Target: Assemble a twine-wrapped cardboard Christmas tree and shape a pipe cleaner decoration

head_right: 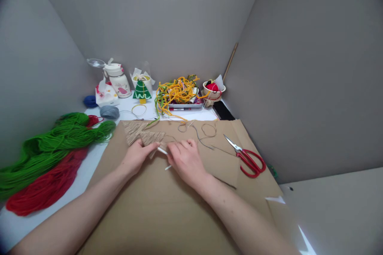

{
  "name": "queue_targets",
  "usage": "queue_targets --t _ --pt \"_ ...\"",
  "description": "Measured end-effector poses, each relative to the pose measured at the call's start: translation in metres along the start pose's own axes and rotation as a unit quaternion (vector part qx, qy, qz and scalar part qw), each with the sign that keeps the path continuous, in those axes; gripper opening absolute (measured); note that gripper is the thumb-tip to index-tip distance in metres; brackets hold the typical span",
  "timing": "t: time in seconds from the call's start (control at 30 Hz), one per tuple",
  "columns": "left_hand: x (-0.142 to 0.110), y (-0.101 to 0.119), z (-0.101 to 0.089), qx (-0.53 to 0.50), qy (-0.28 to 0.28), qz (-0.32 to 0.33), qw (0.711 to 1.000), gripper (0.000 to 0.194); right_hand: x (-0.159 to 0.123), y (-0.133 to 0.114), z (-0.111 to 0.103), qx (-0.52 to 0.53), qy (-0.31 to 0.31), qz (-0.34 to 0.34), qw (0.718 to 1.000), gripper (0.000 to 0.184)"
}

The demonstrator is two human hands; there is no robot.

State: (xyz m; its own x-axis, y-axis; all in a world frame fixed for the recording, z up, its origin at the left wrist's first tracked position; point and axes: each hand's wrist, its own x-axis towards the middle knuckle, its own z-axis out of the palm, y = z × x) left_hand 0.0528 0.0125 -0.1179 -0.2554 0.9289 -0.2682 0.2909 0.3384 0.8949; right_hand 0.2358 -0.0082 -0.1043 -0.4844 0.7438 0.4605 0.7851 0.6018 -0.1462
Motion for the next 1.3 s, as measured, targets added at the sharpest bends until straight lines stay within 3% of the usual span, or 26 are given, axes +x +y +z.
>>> queue_targets --t 0.13,0.97,1.3 --pt "-0.0007 0.0004 0.0003 0.008 -0.017 0.013 1.0 0.042 -0.0002 0.0019 -0.0002 0.009 -0.006 0.003 1.0 0.016" --pt "0.0015 -0.0005 -0.0002 0.084 0.002 0.011 0.996 0.04 0.0013 -0.0015 -0.0013 0.0 -0.013 0.004 1.0 0.012" --pt "0.0051 -0.0081 0.0013 0.03 -0.013 0.02 0.999 0.047 0.001 0.0017 -0.0038 0.0 0.012 -0.004 1.0 0.012"
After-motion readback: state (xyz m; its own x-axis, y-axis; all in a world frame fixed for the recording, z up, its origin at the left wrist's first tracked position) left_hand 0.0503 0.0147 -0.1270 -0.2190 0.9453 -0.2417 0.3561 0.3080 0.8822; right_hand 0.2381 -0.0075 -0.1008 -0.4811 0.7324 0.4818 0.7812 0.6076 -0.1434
